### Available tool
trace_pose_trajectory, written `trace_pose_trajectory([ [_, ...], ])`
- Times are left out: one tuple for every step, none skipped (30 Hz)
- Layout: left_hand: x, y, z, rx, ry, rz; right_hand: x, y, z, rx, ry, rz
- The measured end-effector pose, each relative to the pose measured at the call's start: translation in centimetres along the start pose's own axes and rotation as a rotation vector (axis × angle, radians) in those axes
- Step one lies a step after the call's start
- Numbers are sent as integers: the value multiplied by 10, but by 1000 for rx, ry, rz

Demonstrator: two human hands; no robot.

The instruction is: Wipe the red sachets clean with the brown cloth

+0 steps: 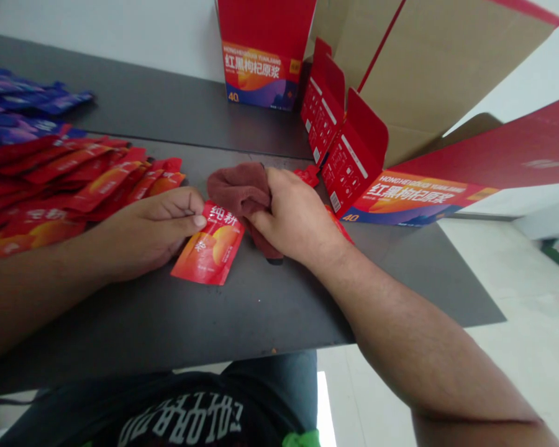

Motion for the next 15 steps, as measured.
trace_pose_trajectory([
  [0,-1,0,21,12,22,0,1,-2,-3,-13,-18],
  [-1,-3,1,36,21,50,2,-1,-7,-10,-52,-9],
  [-1,-3,2,41,34,55,6,-6,-12,-21,-113,31],
  [-2,-3,3,33,45,44,10,-12,-18,-36,-177,90],
  [-3,-2,5,4,57,18,15,-19,-21,-64,-232,169],
  [-3,-1,7,-46,67,-19,21,-25,-24,-99,-291,238],
  [-4,1,8,-97,76,-61,24,-29,-25,-138,-322,286],
  [-4,2,9,-127,88,-100,26,-31,-23,-177,-327,299],
  [-3,3,10,-128,104,-128,25,-30,-20,-208,-305,273],
  [-3,4,11,-109,122,-143,23,-27,-15,-237,-262,221],
  [-3,5,12,-79,147,-154,20,-24,-11,-276,-221,162],
  [-2,6,13,-51,175,-166,17,-21,-8,-334,-205,106],
  [-2,9,14,-40,202,-182,15,-19,-6,-415,-216,62],
  [-1,12,15,-57,225,-205,14,-19,-7,-514,-256,32],
  [0,16,15,-99,238,-242,13,-20,-9,-616,-317,9],
])
Point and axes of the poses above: each hand's wrist, its own x-axis away from the middle knuckle, its own z-axis out of the back of the hand, y = z × x, the point moved 5 cm from there along -x, towards the middle knuckle, and after that the axes turned 6 degrees about -z, right-handed, at the moved point
